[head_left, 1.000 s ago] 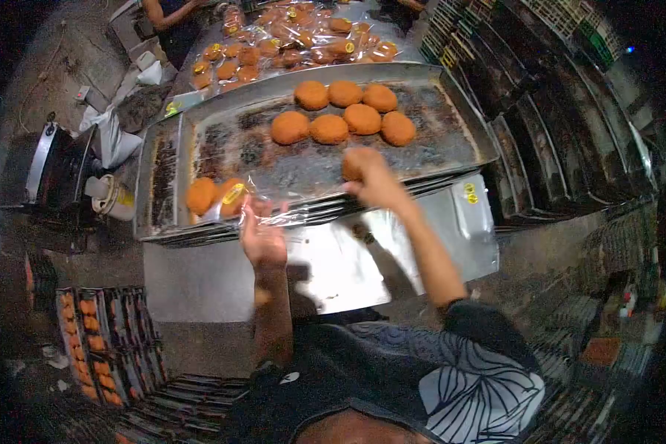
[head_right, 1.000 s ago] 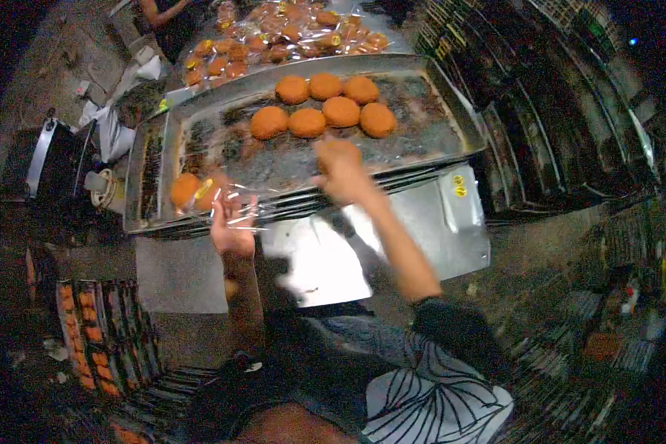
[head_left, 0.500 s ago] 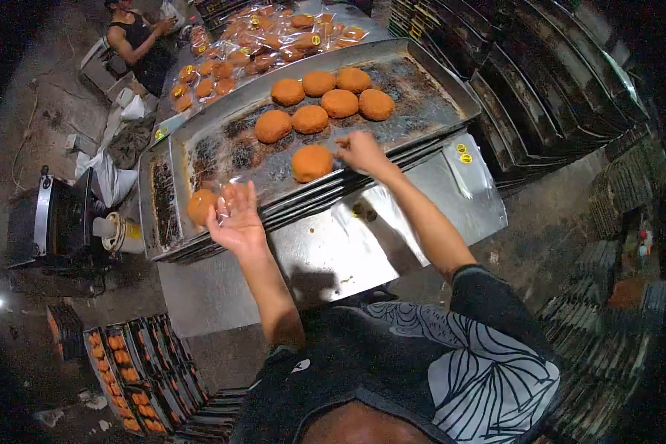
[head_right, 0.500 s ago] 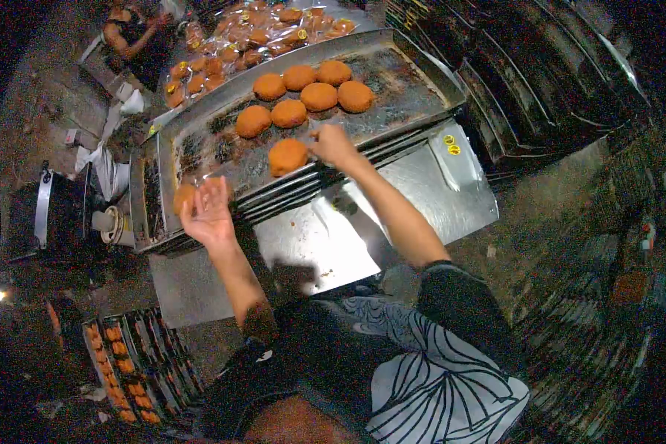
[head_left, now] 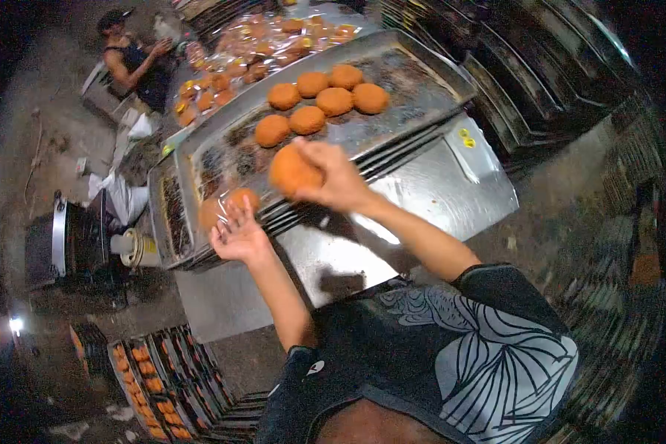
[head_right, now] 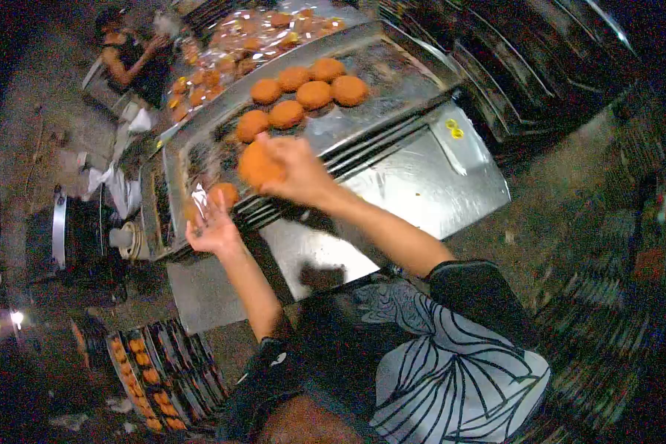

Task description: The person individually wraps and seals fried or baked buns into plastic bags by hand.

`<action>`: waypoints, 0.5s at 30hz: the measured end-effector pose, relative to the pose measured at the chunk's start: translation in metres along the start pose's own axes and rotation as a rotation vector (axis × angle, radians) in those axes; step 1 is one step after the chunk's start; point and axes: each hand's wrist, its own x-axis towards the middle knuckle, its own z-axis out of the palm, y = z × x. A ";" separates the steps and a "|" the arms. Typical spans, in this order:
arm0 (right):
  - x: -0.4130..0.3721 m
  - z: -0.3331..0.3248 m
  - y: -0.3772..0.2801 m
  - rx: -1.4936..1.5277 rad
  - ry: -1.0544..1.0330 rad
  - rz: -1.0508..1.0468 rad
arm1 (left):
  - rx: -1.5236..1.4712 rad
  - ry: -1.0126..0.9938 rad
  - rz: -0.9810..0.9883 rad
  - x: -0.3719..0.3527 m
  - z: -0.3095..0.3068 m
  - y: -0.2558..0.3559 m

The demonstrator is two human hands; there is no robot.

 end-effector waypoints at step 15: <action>-0.067 -0.042 -0.012 0.172 0.150 0.240 | 0.552 -0.355 -0.186 -0.090 0.017 -0.095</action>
